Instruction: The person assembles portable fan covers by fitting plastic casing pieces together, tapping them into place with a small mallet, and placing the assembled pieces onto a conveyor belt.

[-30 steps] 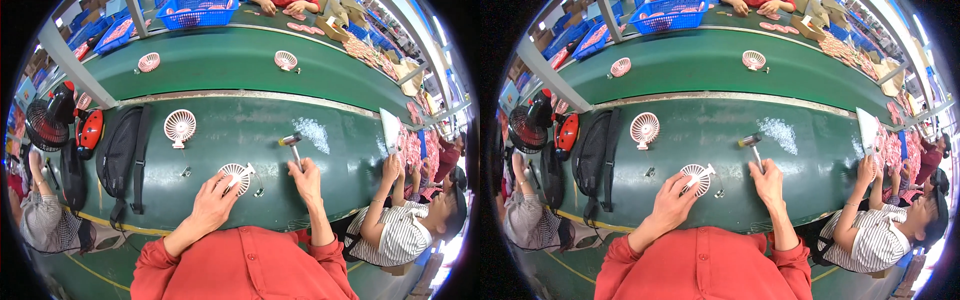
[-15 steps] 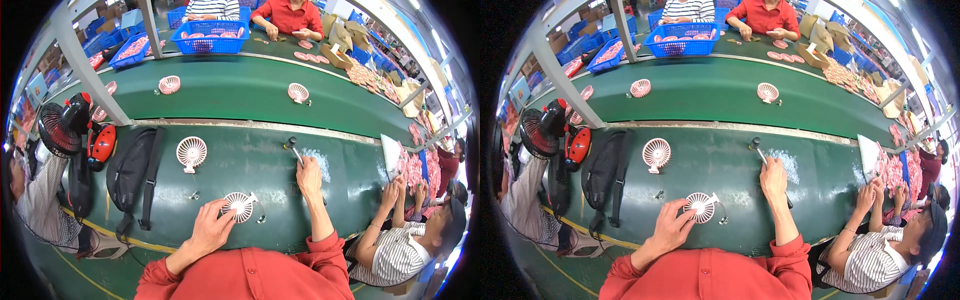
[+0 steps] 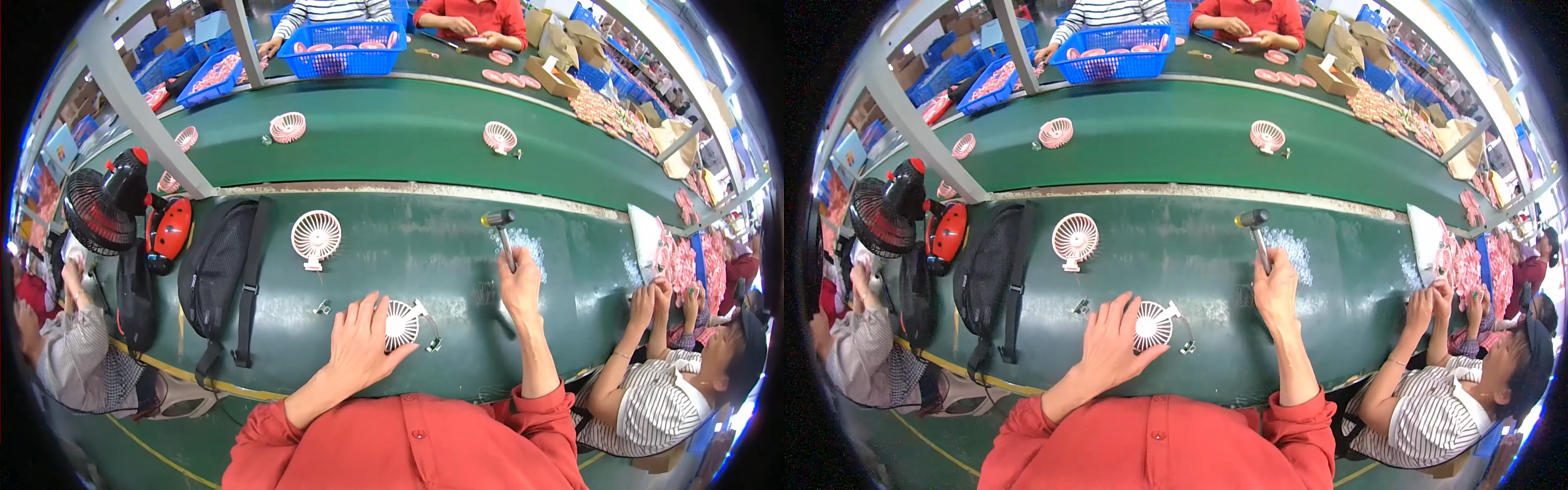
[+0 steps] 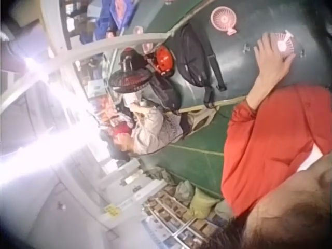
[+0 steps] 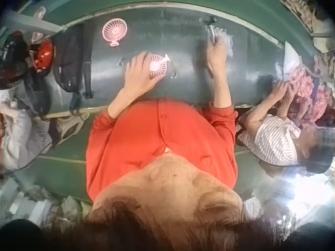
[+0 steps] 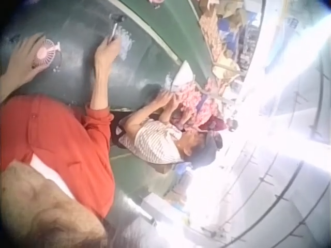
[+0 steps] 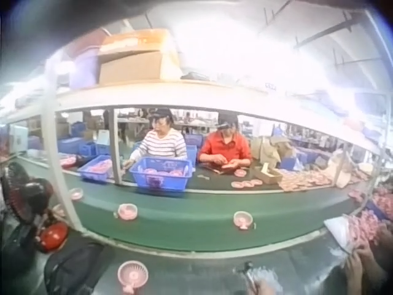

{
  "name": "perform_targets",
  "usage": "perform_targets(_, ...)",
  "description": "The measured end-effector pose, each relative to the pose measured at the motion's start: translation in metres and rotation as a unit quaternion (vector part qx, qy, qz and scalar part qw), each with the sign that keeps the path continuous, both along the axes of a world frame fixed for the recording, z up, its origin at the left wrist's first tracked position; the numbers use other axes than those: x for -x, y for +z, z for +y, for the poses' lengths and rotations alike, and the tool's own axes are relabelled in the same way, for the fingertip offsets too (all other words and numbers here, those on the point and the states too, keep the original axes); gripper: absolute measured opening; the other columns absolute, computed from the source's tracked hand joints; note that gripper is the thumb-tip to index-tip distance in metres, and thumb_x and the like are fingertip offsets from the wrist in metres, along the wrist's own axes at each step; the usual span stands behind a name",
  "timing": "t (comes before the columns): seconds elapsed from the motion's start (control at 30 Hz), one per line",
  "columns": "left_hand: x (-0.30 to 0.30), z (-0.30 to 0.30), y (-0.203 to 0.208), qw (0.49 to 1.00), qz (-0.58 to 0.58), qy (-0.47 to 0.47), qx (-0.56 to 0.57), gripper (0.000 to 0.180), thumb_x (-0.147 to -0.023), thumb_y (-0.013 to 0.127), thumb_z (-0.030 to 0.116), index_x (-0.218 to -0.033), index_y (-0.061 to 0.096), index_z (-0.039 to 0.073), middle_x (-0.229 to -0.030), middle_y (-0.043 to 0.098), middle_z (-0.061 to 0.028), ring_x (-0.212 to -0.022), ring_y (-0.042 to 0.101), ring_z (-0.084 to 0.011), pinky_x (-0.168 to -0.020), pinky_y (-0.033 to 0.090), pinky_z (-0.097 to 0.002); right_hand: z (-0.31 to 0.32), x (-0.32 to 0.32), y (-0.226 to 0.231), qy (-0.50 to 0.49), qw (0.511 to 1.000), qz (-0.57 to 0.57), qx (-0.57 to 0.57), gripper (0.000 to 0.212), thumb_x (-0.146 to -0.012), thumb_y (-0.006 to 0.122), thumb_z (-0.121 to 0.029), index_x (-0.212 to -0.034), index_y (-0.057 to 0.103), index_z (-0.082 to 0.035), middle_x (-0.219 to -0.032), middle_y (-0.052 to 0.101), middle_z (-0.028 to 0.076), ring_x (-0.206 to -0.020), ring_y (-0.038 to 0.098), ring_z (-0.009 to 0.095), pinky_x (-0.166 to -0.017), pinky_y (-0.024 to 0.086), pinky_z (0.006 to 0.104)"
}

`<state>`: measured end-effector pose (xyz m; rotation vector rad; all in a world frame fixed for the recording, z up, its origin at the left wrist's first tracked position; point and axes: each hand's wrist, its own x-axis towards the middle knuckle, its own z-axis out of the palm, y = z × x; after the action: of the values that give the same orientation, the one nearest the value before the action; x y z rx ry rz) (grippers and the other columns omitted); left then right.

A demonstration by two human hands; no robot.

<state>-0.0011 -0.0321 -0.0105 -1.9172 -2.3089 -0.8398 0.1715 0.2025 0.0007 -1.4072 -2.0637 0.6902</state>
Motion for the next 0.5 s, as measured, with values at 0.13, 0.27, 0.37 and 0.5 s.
perform_targets(0.13, -0.005, 0.014, 0.001, 0.999, 0.015, 0.004, 0.041, 0.084, -0.070, 0.077, 0.050, -0.124, 0.050, -0.008, -0.120, 0.054, -0.0190, -0.100, 0.052, -0.0321, -0.080, 0.040, -0.0421, -0.019, -0.011, 0.011, 0.030, 0.945, 0.189, 0.264, 0.022, -0.088, 0.069, -0.011, -0.106, 0.064, 0.001, -0.073, 0.061, -0.001, -0.049, 0.046, 0.006, -0.043, 0.037, 0.0257)
perform_targets(0.27, -0.005, 0.020, 0.000, 0.999, -0.025, 0.002, 0.031, 0.074, -0.070, 0.078, 0.037, -0.124, 0.049, -0.005, -0.117, 0.054, -0.0178, -0.103, 0.052, -0.0336, -0.083, 0.042, -0.0440, -0.040, -0.016, 0.024, 0.080, 0.809, 0.325, 0.483, 0.017, -0.093, 0.065, -0.011, -0.102, 0.064, 0.003, -0.071, 0.057, -0.002, -0.040, 0.031, 0.000, -0.036, 0.020, 0.0194)
perform_targets(0.37, -0.004, 0.021, 0.007, 0.985, -0.162, -0.061, -0.018, 0.073, -0.068, 0.081, 0.021, -0.128, 0.046, -0.001, -0.124, 0.048, -0.0188, -0.110, 0.051, -0.0380, -0.094, 0.045, -0.0460, -0.051, -0.015, 0.015, 0.097, 0.736, 0.378, 0.553, 0.016, -0.094, 0.064, -0.013, -0.100, 0.064, 0.002, -0.075, 0.058, 0.000, -0.040, 0.031, 0.000, -0.035, 0.021, 0.0189)
perform_targets(0.5, -0.009, 0.021, 0.020, 0.971, -0.211, -0.103, -0.036, 0.074, -0.067, 0.081, 0.018, -0.129, 0.046, -0.002, -0.125, 0.048, -0.0185, -0.113, 0.052, -0.0373, -0.093, 0.048, -0.0433, -0.060, -0.005, 0.002, 0.117, 0.671, 0.411, 0.606, 0.017, -0.095, 0.062, -0.014, -0.100, 0.065, 0.003, -0.082, 0.059, 0.002, -0.040, 0.032, 0.001, -0.034, 0.023, 0.0190)
